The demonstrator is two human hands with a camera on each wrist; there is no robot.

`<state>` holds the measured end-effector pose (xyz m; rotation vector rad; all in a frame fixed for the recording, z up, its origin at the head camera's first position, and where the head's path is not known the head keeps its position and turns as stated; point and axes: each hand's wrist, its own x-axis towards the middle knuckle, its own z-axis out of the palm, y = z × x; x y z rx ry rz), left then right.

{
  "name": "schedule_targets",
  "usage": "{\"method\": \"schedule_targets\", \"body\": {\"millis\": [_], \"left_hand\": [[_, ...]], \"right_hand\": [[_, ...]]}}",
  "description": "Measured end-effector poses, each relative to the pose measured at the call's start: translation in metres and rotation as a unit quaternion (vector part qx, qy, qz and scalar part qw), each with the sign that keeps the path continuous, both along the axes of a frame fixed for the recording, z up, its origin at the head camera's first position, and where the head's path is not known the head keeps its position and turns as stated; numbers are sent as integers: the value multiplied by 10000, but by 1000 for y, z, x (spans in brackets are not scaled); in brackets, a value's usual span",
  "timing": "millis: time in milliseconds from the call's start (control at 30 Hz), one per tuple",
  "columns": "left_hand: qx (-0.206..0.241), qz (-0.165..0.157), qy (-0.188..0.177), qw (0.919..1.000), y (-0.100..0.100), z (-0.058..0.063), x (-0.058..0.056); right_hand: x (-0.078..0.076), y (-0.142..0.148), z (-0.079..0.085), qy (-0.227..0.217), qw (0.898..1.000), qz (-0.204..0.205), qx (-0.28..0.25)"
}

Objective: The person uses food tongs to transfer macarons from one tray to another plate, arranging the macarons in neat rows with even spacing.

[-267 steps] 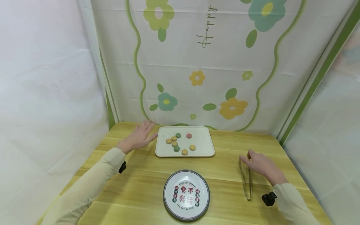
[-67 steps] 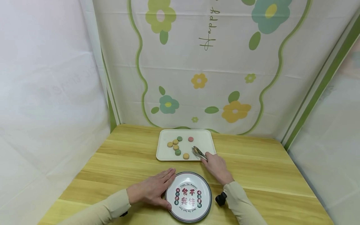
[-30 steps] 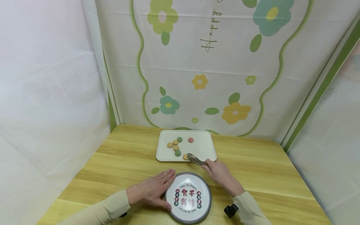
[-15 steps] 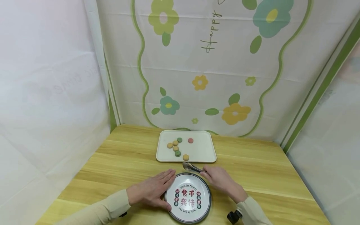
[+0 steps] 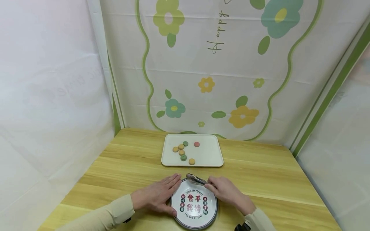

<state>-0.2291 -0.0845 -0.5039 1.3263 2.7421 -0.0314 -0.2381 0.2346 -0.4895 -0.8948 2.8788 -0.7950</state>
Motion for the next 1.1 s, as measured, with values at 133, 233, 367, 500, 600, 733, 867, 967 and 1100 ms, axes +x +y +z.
{"method": "schedule_targets", "body": {"millis": [133,233,367,500,600,733,867,967,1100], "left_hand": [[-7,-28,55,10000,0,0,0],[-48,-58,121,9999,0,0,0],[-79,-96,210,9997,-1,0,0],[-39,-64,190,9998,-1,-1,0],[-12,-19,142,9999,-1,-2,0],[-24,-7,117,9999,-1,-2,0],[-46,-5,110,9999,0,-1,0],[-57,-24,99,9999,0,0,-1],[-58,-35,56,10000,0,1,0]], "right_hand": [[4,1,-4,-217,9996,165,-67],[6,1,-6,-433,9988,233,-72],[7,0,-6,-581,9977,346,-45],[8,-1,-4,-536,9977,414,41],[9,-2,-2,-509,9977,435,64],[10,-2,-1,-443,9981,427,32],[9,-1,-1,-241,9994,247,96],[8,1,1,-192,9997,67,153],[8,4,4,-259,9995,-103,148]]}}
